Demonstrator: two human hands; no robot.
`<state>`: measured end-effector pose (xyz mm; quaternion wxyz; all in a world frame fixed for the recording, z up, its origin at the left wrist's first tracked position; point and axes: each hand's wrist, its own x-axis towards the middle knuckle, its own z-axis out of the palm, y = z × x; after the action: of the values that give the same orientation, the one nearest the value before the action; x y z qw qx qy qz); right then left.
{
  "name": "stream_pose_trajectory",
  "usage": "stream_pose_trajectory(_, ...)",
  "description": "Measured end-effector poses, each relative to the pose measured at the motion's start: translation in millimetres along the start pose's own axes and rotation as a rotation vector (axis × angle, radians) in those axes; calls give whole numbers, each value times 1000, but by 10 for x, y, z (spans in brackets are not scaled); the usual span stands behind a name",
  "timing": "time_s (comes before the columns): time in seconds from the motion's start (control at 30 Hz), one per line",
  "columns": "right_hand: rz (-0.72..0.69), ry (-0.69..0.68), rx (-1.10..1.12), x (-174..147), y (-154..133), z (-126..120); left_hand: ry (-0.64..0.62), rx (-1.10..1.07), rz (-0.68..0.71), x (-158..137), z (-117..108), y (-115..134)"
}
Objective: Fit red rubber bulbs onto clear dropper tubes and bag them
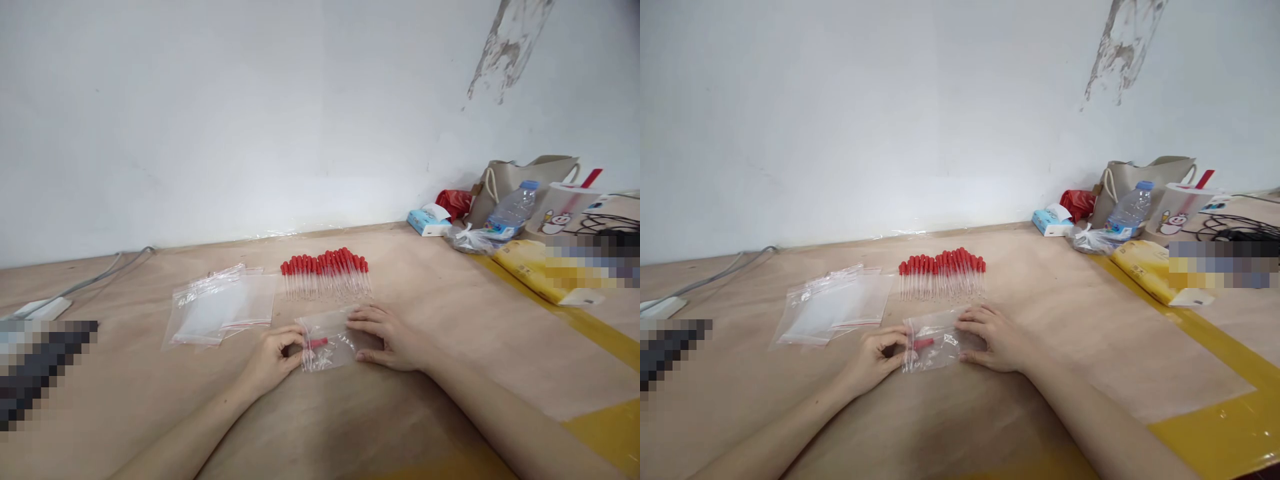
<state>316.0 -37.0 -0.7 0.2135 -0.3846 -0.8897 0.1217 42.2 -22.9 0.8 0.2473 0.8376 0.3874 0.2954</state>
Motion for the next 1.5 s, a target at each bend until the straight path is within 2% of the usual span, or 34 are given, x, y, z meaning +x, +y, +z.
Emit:
stream_pose_trajectory(0.27,-26,7,-15,7,-33,-14,-62,1,-26,-32,-9,-30)
stream_pose_trajectory(0.33,-46,-15,-14,13,-54,-17,-9,4,-28,-33,-32,-67)
stream_pose_trajectory(0.43,-59,-53,-2,18,-80,-17,148,41,-79,49,-151,-131)
stream_pose_trajectory(0.5,-53,-58,6,17,-88,-13,205,115,-142,192,-283,-188)
stream_pose_trajectory(0.67,-38,-48,23,7,-94,-16,213,393,-328,738,-621,-408)
stream_pose_trajectory(0.8,-17,-53,33,6,-101,-28,238,430,-452,1041,-757,-617)
stream_pose_trajectory(0.93,-9,-64,39,17,-101,-33,248,372,-486,1208,-725,-748)
stream_pose_trajectory(1.2,-4,-75,50,24,-101,-48,244,121,-511,1539,-484,-870)
stream_pose_trajectory(1.33,-3,-88,56,21,-91,-49,294,-24,-484,1530,-474,-865)
stream_pose_trajectory(1.5,-1,-89,59,23,-99,-55,321,-242,-457,1395,-584,-799)
